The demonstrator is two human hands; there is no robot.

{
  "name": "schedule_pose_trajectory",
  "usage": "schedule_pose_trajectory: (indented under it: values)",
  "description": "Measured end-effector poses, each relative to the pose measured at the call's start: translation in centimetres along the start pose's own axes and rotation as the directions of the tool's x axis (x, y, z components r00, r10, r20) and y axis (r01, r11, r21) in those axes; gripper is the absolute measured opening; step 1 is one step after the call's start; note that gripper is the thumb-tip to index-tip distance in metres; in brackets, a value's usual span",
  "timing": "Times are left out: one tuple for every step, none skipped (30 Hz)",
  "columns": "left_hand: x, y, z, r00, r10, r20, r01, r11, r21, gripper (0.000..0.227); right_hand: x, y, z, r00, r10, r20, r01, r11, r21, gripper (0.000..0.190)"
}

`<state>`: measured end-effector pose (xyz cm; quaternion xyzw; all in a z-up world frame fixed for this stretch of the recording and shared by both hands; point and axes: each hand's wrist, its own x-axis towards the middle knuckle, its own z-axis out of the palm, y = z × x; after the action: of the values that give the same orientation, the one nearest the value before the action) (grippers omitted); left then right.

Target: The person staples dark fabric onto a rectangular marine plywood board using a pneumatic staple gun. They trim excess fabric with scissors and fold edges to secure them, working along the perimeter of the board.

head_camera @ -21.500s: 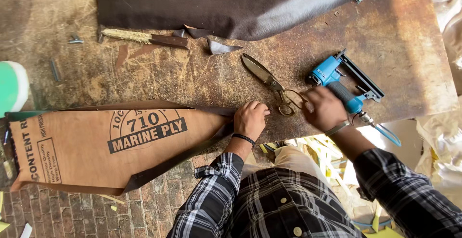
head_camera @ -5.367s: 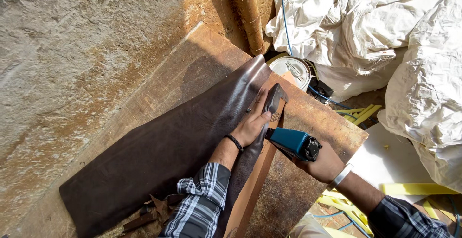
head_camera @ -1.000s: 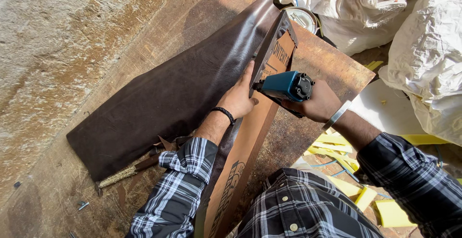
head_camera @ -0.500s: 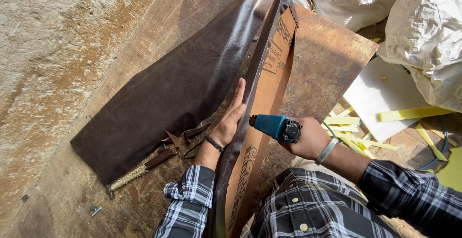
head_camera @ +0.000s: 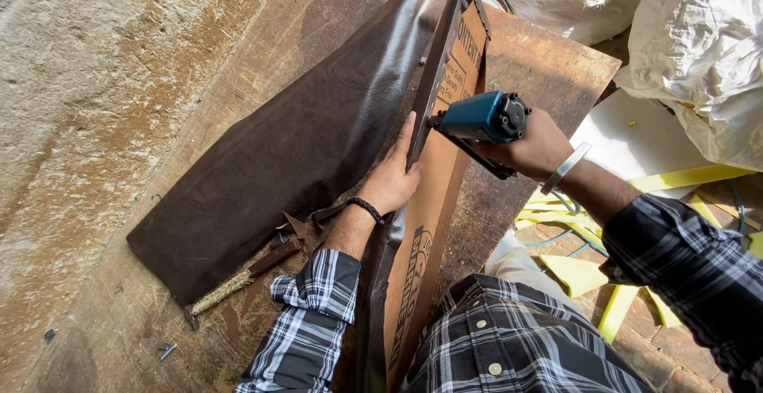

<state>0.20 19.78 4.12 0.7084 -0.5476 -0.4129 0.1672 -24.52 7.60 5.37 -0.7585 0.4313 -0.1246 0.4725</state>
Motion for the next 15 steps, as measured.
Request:
schedule_pose_trajectory:
  values:
    - [-0.1, 0.2, 0.0, 0.999, 0.033, -0.011, -0.033, 0.999, -0.002, 0.094, 0.3, 0.0, -0.2, 0.999, -0.049, -0.017, 0.049, 0.999, -0.013, 0.04]
    - [-0.1, 0.4, -0.1, 0.998, 0.065, -0.022, -0.065, 0.998, -0.003, 0.096, 0.5, -0.1, -0.3, 0.995, -0.098, -0.033, 0.098, 0.995, -0.028, 0.042]
    - [-0.2, 0.6, -0.1, 0.995, 0.098, -0.03, -0.098, 0.995, -0.006, 0.098, 0.5, -0.3, -0.2, 0.992, -0.121, -0.031, 0.12, 0.992, -0.023, 0.044]
    - [-0.3, 0.8, -0.3, 0.995, 0.092, -0.026, -0.092, 0.996, 0.004, 0.099, 0.4, -0.5, -0.2, 0.989, -0.143, -0.028, 0.142, 0.99, -0.019, 0.046]
    - [-0.4, 0.9, -0.4, 0.996, 0.084, -0.021, -0.083, 0.996, 0.013, 0.1, 0.1, -0.8, 0.0, 0.986, -0.163, -0.023, 0.163, 0.987, -0.015, 0.048]
    - [-0.5, 0.9, -0.6, 0.997, 0.075, -0.016, -0.075, 0.997, 0.022, 0.101, -0.2, -1.2, 0.3, 0.998, -0.052, 0.042, 0.053, 0.998, -0.021, 0.043]
    - [-0.3, 1.0, -0.7, 0.998, 0.059, -0.011, -0.059, 0.997, 0.041, 0.103, -0.7, -1.5, 0.5, 0.993, 0.06, 0.104, -0.057, 0.998, -0.036, 0.039]
    - [-0.1, 1.2, -0.7, 0.999, 0.044, -0.006, -0.043, 0.997, 0.059, 0.105, -1.2, -1.8, 0.7, 0.971, 0.172, 0.163, -0.165, 0.985, -0.057, 0.036]
    - [0.0, 1.1, -0.7, 1.0, 0.026, -0.003, -0.026, 0.996, 0.081, 0.107, -1.7, -1.9, 1.1, 0.977, 0.138, 0.164, -0.129, 0.99, -0.064, 0.036]
    - [0.1, 1.1, -0.6, 1.0, -0.008, 0.007, 0.007, 0.996, 0.084, 0.108, -2.2, -2.0, 1.6, 0.981, 0.104, 0.165, -0.094, 0.993, -0.071, 0.035]
    - [0.2, 1.0, -0.6, 0.999, -0.04, 0.015, 0.038, 0.995, 0.089, 0.109, -2.5, -2.1, 1.9, 0.984, 0.069, 0.163, -0.057, 0.995, -0.079, 0.034]
    - [0.1, 0.8, -0.6, 0.997, -0.071, 0.024, 0.069, 0.993, 0.093, 0.11, -2.7, -2.1, 2.3, 0.99, 0.002, 0.143, 0.008, 0.997, -0.076, 0.035]
    - [-0.3, 0.5, -0.4, 1.0, 0.014, 0.017, -0.015, 0.999, 0.052, 0.114, -3.0, -2.0, 2.6, 0.991, -0.063, 0.121, 0.072, 0.994, -0.076, 0.036]
    - [-1.0, -0.1, -0.3, 0.995, 0.098, 0.008, -0.098, 0.995, 0.011, 0.119, -3.3, -1.8, 2.9, 0.987, -0.128, 0.101, 0.136, 0.988, -0.079, 0.037]
    - [-1.9, -0.6, -0.2, 0.984, 0.178, -0.006, -0.178, 0.984, -0.03, 0.125, -3.8, -1.5, 3.2, 0.987, -0.107, 0.118, 0.117, 0.99, -0.082, 0.036]
